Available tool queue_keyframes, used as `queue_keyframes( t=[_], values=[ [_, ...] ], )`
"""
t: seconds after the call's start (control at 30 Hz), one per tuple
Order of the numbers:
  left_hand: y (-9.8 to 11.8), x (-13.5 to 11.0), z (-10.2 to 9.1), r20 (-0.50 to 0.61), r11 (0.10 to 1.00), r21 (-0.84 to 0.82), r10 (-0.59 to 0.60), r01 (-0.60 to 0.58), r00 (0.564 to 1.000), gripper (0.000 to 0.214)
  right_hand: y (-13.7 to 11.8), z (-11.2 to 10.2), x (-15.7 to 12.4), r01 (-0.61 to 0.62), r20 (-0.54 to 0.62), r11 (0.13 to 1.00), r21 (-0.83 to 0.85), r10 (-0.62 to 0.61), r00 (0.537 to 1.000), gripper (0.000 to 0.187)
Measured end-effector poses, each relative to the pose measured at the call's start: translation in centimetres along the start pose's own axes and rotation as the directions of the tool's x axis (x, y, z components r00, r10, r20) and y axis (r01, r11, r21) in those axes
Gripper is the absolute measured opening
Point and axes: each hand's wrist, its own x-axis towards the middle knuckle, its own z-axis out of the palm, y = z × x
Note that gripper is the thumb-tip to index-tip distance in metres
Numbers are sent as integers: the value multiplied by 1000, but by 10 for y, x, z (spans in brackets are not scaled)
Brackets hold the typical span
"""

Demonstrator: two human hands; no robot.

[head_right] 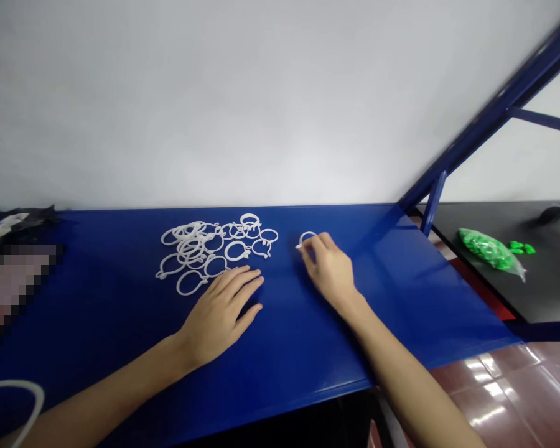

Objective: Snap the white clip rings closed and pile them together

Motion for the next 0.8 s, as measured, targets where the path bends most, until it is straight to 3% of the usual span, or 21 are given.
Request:
queue_keyframes(
  t=[0.07,0.17,0.27,0.37,0.43,0.6,0.7,0.8],
  values=[
    [-4,-2,1,90,999,8,44,-45,995,32,15,0,4,-103,31,980,-169,109,994,20],
    [-8,-2,-1,161,999,4,47,-48,986,31,22,2,5,-130,16,964,-231,137,990,27],
    [-8,-1,-3,182,998,-2,67,-67,981,32,13,7,7,10,-12,993,-121,-12,1000,26],
    [-8,0,-4,187,997,3,76,-78,979,33,-4,18,18,237,91,971,28,-239,967,32],
    [-9,-1,-3,190,996,13,81,-85,978,33,-14,28,27,306,170,950,55,-311,935,38],
    [-10,-2,0,202,993,40,103,-113,974,36,-24,44,35,223,160,975,23,-224,961,17],
    [-7,-2,-1,158,996,11,84,-87,984,31,-24,36,26,194,148,964,183,-222,964,15],
    [-5,1,-5,42,1000,1,10,-10,999,30,-30,19,15,243,129,896,372,-309,942,13]
  ],
)
